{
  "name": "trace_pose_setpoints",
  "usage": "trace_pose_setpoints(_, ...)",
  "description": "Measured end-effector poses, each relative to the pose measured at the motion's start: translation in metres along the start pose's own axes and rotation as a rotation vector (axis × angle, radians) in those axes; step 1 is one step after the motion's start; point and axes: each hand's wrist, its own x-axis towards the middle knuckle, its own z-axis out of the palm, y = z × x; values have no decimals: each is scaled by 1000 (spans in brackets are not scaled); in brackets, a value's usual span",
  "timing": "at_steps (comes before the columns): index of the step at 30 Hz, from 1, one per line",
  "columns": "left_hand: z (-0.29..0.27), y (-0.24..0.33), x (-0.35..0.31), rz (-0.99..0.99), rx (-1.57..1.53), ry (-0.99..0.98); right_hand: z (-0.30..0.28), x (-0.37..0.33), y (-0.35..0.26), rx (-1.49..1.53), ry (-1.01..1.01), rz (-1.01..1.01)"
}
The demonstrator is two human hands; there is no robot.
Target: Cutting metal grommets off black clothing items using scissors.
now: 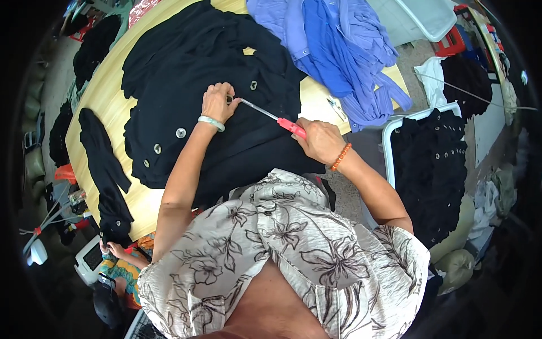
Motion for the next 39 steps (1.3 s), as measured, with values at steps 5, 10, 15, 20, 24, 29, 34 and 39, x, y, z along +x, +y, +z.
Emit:
trace_pose_setpoints(5,25,42,32,104,95,57,-3,-8,23,-77,34,68)
trace_pose_setpoints(10,55,5,45,-157,-357,-10,-15,-9,29,-96,-7,121)
trace_pose_setpoints(15,45,-29,44,-379,-1232,-71,-10,2,24,-19,-49,70)
trace_pose_setpoints(20,34,-16,45,-273,-1269,-53,-13,9,25,-4,-52,53)
trace_pose_setpoints(24,33,-7,59,-360,-1186,-124,-13,13,33,24,40,66)
trace_pose_setpoints(29,37,-34,49,-383,-1214,-55,-19,26,16,78,-8,31)
trace_pose_setpoints(34,31,4,37,-376,-801,63,-12,16,15,110,-33,-53)
trace_pose_setpoints(39,18,46,-21,15,-432,346,2,27,34,155,60,-110)
